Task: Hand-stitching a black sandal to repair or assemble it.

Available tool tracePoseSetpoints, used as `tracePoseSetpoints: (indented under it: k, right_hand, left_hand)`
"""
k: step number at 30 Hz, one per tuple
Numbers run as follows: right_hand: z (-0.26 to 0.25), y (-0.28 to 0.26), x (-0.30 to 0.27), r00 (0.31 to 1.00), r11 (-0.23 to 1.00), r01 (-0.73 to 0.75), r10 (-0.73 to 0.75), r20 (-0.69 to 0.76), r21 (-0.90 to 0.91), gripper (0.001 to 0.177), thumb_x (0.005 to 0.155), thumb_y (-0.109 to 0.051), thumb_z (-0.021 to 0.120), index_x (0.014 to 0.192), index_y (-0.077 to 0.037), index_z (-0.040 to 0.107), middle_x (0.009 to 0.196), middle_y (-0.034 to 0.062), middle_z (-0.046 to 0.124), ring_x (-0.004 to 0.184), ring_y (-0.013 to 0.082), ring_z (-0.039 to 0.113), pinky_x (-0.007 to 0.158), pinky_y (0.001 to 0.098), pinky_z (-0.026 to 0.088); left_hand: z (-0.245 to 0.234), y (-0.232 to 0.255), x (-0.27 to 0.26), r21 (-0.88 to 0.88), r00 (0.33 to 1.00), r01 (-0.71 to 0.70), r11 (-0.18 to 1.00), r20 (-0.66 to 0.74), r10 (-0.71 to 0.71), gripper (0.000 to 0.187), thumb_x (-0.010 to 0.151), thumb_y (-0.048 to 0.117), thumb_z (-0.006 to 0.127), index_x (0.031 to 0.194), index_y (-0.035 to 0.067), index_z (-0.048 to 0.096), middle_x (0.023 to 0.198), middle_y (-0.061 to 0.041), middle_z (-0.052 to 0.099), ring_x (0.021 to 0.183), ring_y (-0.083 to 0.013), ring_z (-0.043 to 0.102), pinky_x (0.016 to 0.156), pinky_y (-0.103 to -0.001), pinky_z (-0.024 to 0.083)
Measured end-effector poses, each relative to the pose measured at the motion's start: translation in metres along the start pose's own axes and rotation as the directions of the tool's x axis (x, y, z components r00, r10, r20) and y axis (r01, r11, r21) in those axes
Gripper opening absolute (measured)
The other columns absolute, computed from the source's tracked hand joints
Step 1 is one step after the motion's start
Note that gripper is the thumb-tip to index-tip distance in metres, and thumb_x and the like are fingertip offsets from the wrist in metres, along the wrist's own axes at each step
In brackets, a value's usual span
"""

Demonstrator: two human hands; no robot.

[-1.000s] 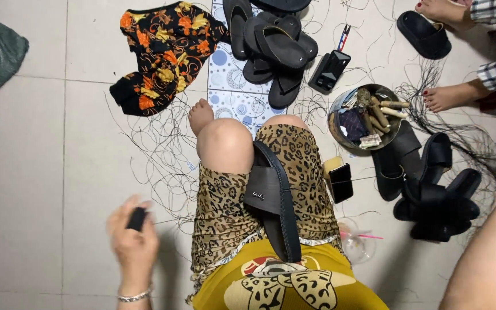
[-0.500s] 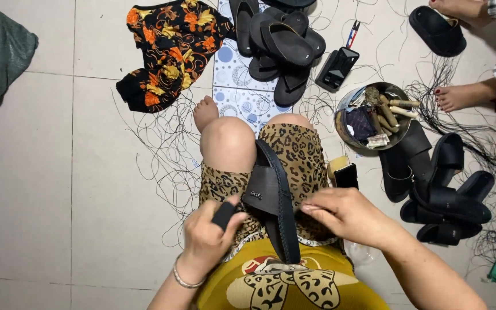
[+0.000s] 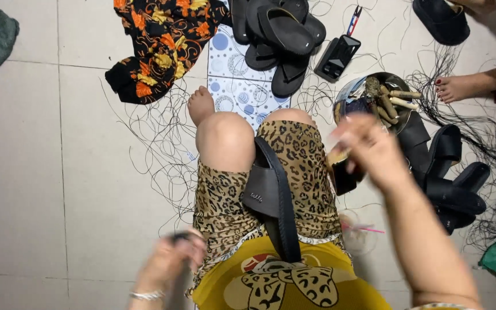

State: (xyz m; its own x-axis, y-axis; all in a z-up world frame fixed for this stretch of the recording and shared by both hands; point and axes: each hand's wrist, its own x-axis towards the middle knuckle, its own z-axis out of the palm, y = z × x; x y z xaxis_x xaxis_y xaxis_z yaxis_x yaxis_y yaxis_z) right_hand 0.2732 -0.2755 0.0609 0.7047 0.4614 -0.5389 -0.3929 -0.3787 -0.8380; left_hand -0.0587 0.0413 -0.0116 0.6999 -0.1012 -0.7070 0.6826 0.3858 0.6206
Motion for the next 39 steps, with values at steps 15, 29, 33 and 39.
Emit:
tracePoseSetpoints:
  k: [15,29,33,39]
  right_hand:
    - [0.02,-0.033,-0.036,0.858,0.229,0.501,-0.009,0.513,-0.834,0.049,0.1,-0.038,0.052,0.149,-0.044,0.051,0.078,0.0018,0.05,0.057,0.0253,0.059,0.044,0.0445,0.045]
    - [0.077,-0.069,-0.013,0.811,0.065,0.581,0.04,0.583,-0.812,0.027,0.095,-0.015,0.046,0.117,-0.011,0.061,0.079,0.0115,0.071,0.054,0.026,0.074,0.044,0.0356,0.056]
    - [0.065,-0.052,-0.019,0.817,0.195,0.574,-0.068,0.573,-0.795,0.021,0.102,-0.029,0.051,0.108,-0.012,0.062,0.076,0.0103,0.071,0.056,0.029,0.074,0.047,0.0395,0.057]
    - [0.064,-0.04,-0.031,0.753,-0.098,0.62,-0.206,0.625,-0.779,0.037,0.073,-0.004,0.068,0.106,-0.013,0.052,0.094,0.014,0.058,0.046,0.0282,0.058,0.037,0.044,0.048]
  left_hand:
    - [0.1,0.099,0.086,0.817,0.465,-0.572,-0.073,0.396,0.791,0.109,0.084,0.074,0.066,0.156,0.002,0.026,0.164,-0.023,0.031,0.155,-0.0381,0.032,0.132,-0.061,0.018]
    - [0.126,0.112,0.102,0.721,0.251,-0.687,-0.088,0.349,0.903,0.09,0.081,0.044,0.081,0.143,-0.011,0.048,0.131,-0.034,0.061,0.118,-0.0498,0.062,0.114,-0.067,0.032]
    - [0.116,0.072,0.085,0.781,0.293,-0.62,0.069,0.149,0.945,0.083,0.079,0.048,0.083,0.14,-0.003,0.057,0.134,-0.021,0.063,0.122,-0.0402,0.06,0.117,-0.065,0.023]
    - [0.098,0.048,0.018,0.307,0.804,-0.41,0.859,-0.322,0.5,0.011,0.082,0.008,0.078,0.092,0.008,0.075,0.097,-0.008,0.067,0.094,-0.0213,0.067,0.087,-0.032,0.067]
